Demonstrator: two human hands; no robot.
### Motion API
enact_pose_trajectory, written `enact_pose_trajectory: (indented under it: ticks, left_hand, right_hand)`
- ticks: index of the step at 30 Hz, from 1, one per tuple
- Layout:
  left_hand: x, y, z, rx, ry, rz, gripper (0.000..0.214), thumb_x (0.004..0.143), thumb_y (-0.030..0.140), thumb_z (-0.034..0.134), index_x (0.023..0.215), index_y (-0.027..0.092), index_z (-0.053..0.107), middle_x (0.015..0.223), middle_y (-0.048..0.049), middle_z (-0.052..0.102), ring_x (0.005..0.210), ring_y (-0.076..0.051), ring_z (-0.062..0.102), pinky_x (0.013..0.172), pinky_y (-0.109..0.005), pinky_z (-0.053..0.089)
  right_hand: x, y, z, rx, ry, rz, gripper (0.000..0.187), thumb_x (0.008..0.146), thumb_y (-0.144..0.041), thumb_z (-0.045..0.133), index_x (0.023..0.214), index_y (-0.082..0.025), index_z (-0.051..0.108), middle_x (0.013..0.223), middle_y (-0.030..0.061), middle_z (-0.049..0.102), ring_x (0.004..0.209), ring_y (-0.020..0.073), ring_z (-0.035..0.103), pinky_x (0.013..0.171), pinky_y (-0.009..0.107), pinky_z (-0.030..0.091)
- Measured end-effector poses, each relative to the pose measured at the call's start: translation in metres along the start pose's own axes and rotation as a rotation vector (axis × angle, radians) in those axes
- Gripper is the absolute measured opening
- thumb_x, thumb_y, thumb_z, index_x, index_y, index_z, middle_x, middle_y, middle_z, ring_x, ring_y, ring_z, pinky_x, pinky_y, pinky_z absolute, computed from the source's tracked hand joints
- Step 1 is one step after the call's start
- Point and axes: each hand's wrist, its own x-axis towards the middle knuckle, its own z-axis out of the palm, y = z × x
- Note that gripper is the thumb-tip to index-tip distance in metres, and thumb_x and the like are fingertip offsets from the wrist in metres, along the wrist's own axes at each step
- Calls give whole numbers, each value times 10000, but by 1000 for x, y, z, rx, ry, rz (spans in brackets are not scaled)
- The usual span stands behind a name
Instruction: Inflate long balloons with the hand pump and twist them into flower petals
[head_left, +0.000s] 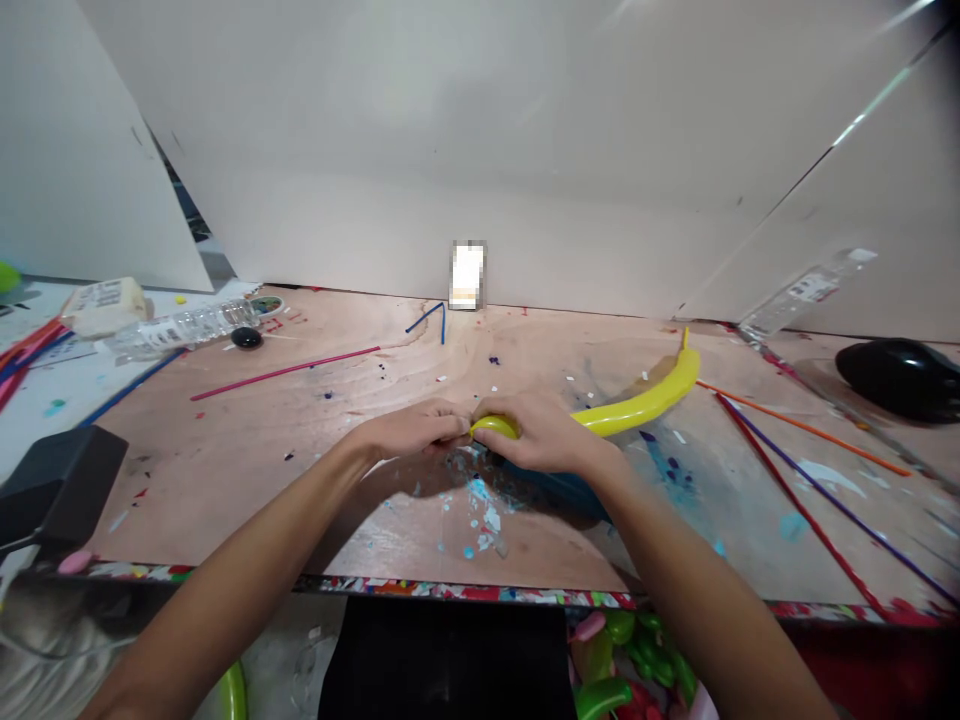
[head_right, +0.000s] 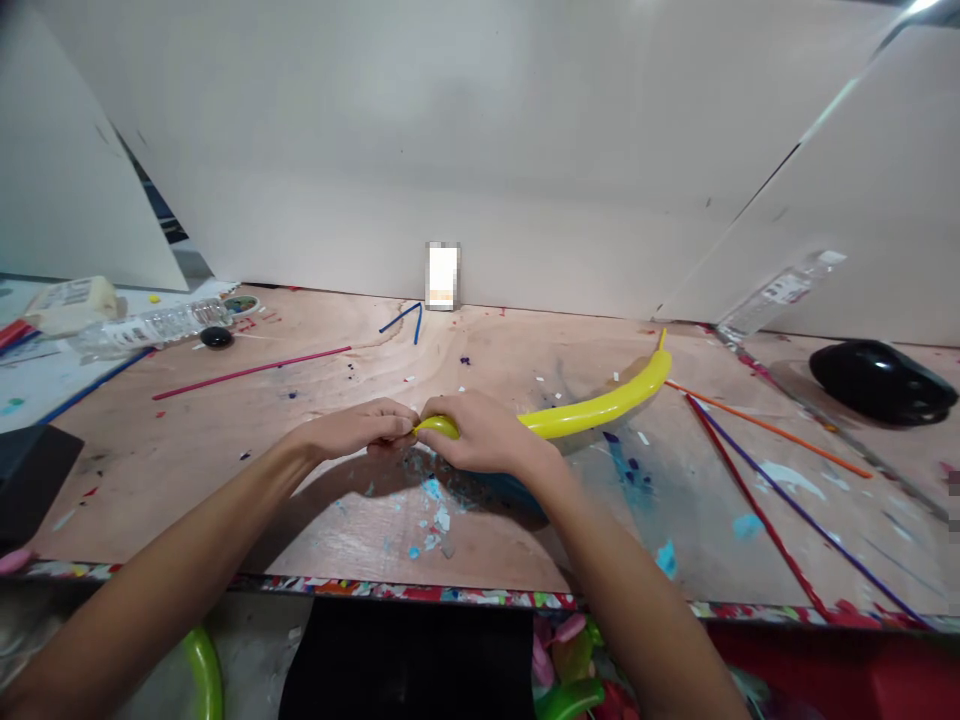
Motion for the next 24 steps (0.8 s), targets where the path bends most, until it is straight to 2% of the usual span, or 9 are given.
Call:
enact_pose_trajectory:
  ticks: [3,8,13,17,21,24]
  left_hand:
    - [1,1,1,-59,-15,-4,269,814,275,399,568,164,388,540,44,348,475,-75,313,478,-226,269]
    - [3,-3,-2,-186,-8,-29,271,845,307,356,671,151,493,516,49,386,403,-68,337,432,-221,265]
    - [7,-9,-1,-93,158,25,351,863,388,376,649,144,507,494,45,417,409,-71,363,433,-219,278]
    - [7,-9,1,1,242,25,367,852,363,372,577,149,485,456,40,398,424,-81,376,456,-224,301]
    - [6,-7,1,70,216,-43,341,828,313,371,551,152,489,444,33,414,426,-89,398,452,-223,305]
    - [4,-5,1,92,185,-77,356,839,319,349,564,154,503,449,27,439,418,-93,420,446,-220,316]
  right_hand:
    - [-2,1,2,-70,59,-13,227,867,-271,490,1008,-200,653,932,43,704,848,186,619,747,277,391]
    - [-3,-2,7,-107,91,-41,228,888,-229,453,1029,-204,631,936,46,687,842,175,601,736,265,379]
    - [2,-7,16,-225,129,-21,187,875,-168,420,941,-171,596,916,67,634,857,173,565,748,263,370]
    - [3,-6,19,-325,132,-23,211,910,-241,407,947,-173,603,897,71,621,842,184,555,732,280,360]
    - [1,-2,16,-223,95,-49,268,939,-341,420,987,-200,643,892,55,653,842,177,576,727,272,367]
    - [2,1,15,-90,99,-15,273,915,-387,481,1023,-216,665,916,48,685,847,173,598,739,269,383]
